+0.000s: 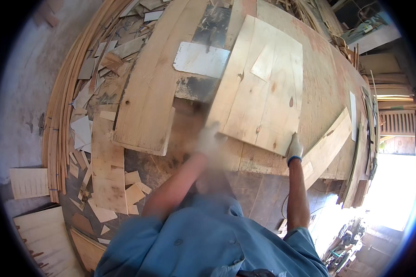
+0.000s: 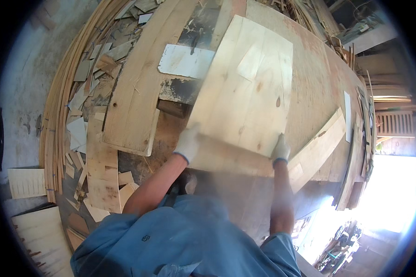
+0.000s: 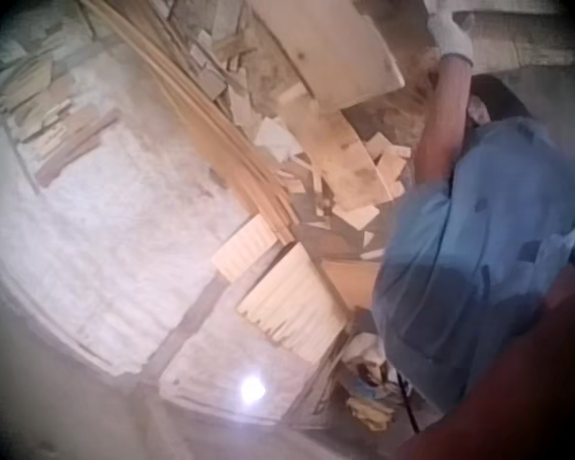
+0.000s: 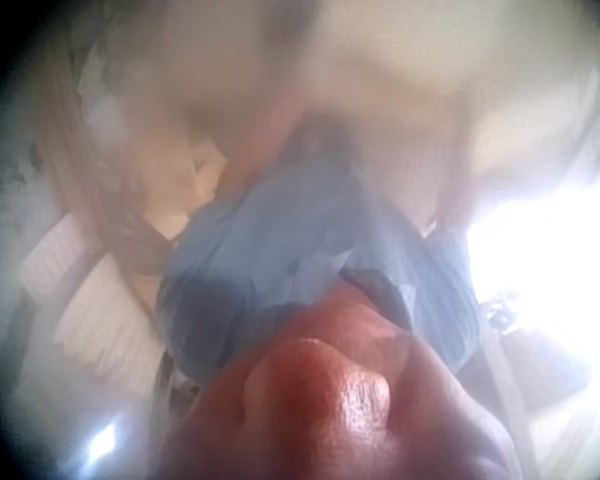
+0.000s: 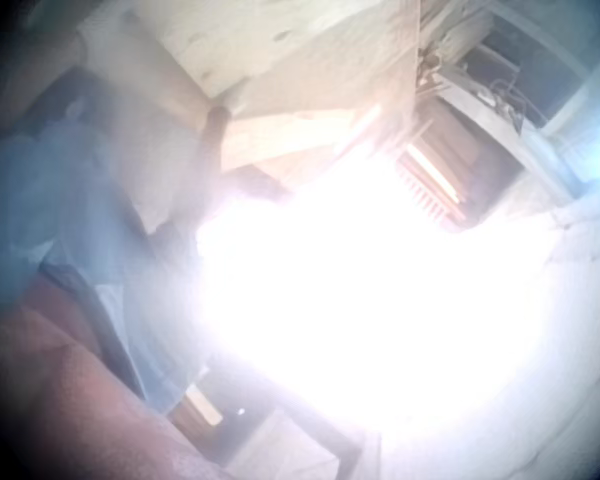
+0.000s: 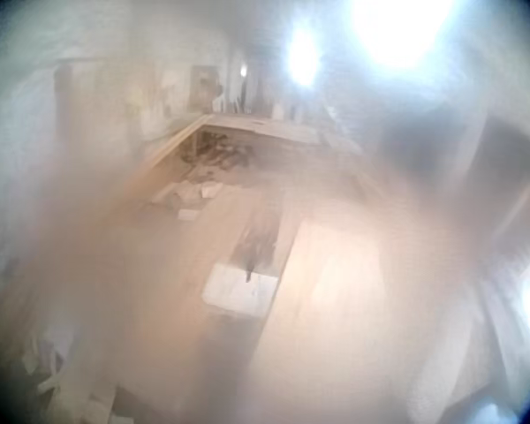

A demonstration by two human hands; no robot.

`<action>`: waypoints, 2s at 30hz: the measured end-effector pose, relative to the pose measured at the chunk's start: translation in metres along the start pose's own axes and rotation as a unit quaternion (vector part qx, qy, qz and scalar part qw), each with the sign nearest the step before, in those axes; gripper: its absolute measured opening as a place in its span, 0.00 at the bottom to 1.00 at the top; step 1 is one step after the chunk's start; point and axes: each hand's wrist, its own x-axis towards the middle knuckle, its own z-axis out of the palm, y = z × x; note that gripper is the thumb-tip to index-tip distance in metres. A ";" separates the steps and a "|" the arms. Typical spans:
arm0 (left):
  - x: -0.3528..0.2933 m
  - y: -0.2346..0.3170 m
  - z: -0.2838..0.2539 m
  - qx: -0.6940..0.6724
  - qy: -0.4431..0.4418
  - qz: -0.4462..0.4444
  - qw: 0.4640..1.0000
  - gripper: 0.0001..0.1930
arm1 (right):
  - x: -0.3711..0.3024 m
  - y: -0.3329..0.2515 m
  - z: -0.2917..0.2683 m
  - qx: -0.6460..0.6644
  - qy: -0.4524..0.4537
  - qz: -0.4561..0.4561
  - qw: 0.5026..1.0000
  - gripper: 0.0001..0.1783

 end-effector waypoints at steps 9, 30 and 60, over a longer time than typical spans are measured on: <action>0.012 -0.047 -0.031 0.034 0.034 -0.017 0.999 0.15 | 0.049 0.031 0.003 -0.196 0.040 -0.129 0.971 0.30; 0.094 0.040 0.050 0.351 0.058 0.114 0.928 0.17 | 0.142 -0.074 0.100 -0.239 0.018 -0.228 0.944 0.32; 0.215 0.153 0.109 0.224 0.094 -0.022 0.970 0.18 | 0.210 -0.180 0.186 -0.177 0.039 -0.133 0.974 0.43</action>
